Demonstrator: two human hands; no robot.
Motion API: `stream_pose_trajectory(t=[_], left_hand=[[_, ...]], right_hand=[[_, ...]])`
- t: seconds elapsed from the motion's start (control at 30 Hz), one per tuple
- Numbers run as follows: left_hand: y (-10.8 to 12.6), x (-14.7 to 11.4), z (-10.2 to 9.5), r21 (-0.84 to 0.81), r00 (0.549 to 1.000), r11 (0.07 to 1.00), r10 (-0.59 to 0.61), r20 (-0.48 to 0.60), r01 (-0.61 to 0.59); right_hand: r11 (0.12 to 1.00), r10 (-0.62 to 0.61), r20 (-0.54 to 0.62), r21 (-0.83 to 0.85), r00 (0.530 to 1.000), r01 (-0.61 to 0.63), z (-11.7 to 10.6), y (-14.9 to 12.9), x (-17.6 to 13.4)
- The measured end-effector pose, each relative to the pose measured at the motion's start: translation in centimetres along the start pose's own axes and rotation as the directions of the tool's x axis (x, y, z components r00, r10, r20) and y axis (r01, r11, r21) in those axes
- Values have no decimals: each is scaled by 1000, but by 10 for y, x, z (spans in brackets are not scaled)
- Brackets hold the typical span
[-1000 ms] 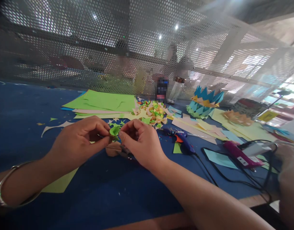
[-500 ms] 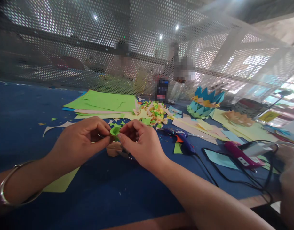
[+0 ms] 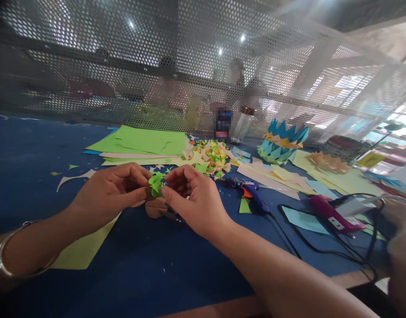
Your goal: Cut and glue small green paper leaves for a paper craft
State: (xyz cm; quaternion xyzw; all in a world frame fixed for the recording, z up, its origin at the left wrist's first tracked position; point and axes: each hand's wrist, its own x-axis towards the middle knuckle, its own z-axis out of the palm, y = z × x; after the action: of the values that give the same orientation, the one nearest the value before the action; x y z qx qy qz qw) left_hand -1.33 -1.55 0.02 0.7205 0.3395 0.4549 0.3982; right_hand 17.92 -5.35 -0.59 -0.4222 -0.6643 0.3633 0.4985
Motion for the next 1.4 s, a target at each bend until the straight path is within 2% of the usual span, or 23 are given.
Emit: stream_pose_trajectory(t=[0.33,0.7,0.77,0.87,1.03,1.17,1.4], left_hand=[[-5,-1,0,-41,996,999,-23,92,27],[-3,-3,0,43,998,999,-13,65,10],[-2,-2,0,-20,996,999,-45,79,46],[-3,-1,0,-143,983,976,-150,105,164],[-7,-2,-2,-342,937,873,-313,153,347],[-7,-2,-4,-414,918,821,-331,217,394],[-8,-3,-5,-441,891,781,-327,315,442]], right_hand=[[1000,10,25,10,1000,-10,1,3,-1],[999,-13,30,-36,999,14,1,4,0],[999,-18,27,-35,999,18,1,4,-1],[1000,-7,21,-30,1000,7,0,4,-1],[994,-36,8,-101,999,36,-1,1,-2],[972,-121,1,-202,993,119,-1,-1,-4],[948,-189,14,-257,982,187,0,-1,-6]])
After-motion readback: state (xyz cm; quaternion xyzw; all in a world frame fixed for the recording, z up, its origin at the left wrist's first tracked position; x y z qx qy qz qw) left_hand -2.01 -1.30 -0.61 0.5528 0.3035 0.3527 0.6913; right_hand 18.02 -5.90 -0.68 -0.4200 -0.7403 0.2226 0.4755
